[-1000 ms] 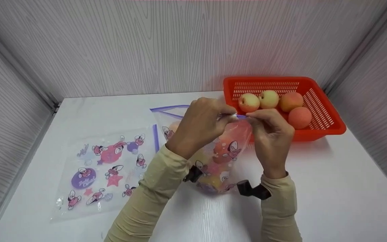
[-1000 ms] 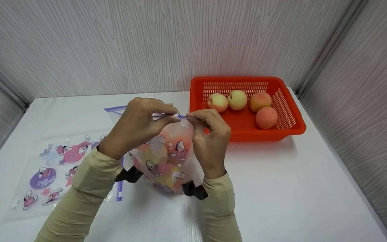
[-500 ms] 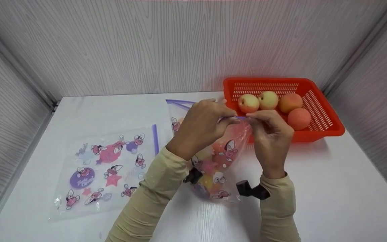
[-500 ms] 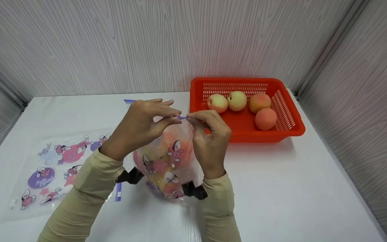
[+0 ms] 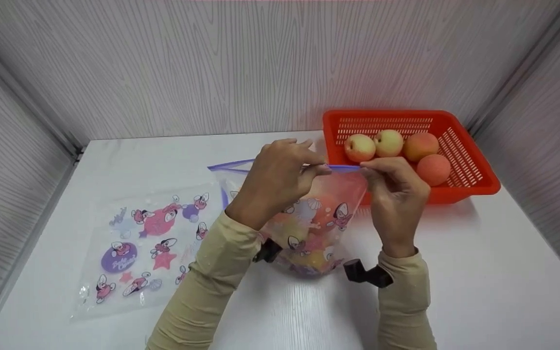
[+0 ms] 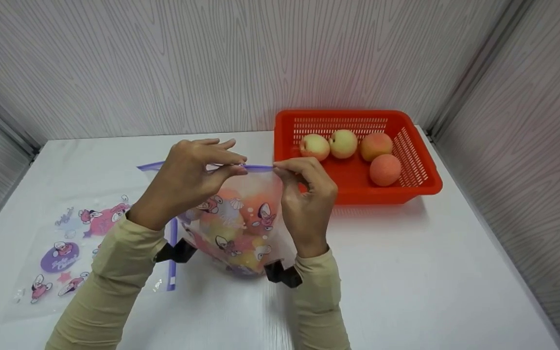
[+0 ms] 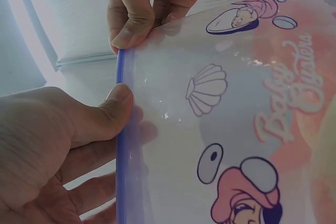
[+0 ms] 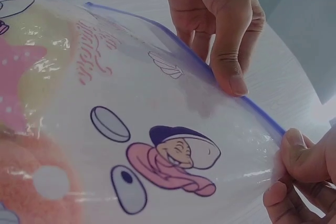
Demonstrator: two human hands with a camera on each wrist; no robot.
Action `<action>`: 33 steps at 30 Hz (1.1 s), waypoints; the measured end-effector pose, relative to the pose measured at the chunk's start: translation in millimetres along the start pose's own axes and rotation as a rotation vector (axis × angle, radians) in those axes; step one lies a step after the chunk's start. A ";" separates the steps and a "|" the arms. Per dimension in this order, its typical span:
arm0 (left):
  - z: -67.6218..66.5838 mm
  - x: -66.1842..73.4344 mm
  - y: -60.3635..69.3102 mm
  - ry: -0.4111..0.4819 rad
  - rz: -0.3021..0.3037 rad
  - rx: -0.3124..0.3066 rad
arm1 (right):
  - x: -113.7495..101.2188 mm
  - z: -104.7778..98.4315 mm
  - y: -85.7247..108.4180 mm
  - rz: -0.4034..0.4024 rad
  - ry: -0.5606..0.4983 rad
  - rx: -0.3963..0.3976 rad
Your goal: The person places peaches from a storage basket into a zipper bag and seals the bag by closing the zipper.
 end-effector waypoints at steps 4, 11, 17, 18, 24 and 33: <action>-1.5 -4.3 2.8 0.005 -0.021 -0.009 | 0.2 -1.8 -0.7 0.000 -0.005 0.012; -4.8 -14.1 10.1 0.031 -0.054 -0.017 | 2.2 -4.0 -0.9 0.010 -0.014 0.018; -10.0 -20.4 17.6 0.042 -0.053 0.001 | 3.1 -6.8 -1.7 0.006 -0.021 0.028; -11.0 -21.3 18.8 0.044 -0.053 0.005 | 3.2 -7.4 -2.0 0.004 -0.024 0.031; -15.8 -26.8 26.4 0.052 -0.059 0.017 | 5.0 -10.5 -2.4 0.009 -0.044 0.043; -23.3 -36.0 39.2 0.032 -0.065 0.040 | 8.0 -16.6 -1.6 0.042 -0.026 0.060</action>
Point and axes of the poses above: each hand's wrist, its own y-axis away from the middle knuckle, its own z-axis out of the palm, x = y × z, the point moved 9 cm from there along -y, towards the middle knuckle, and after that the axes turned 13 degrees about -x, right-handed, at the moved point
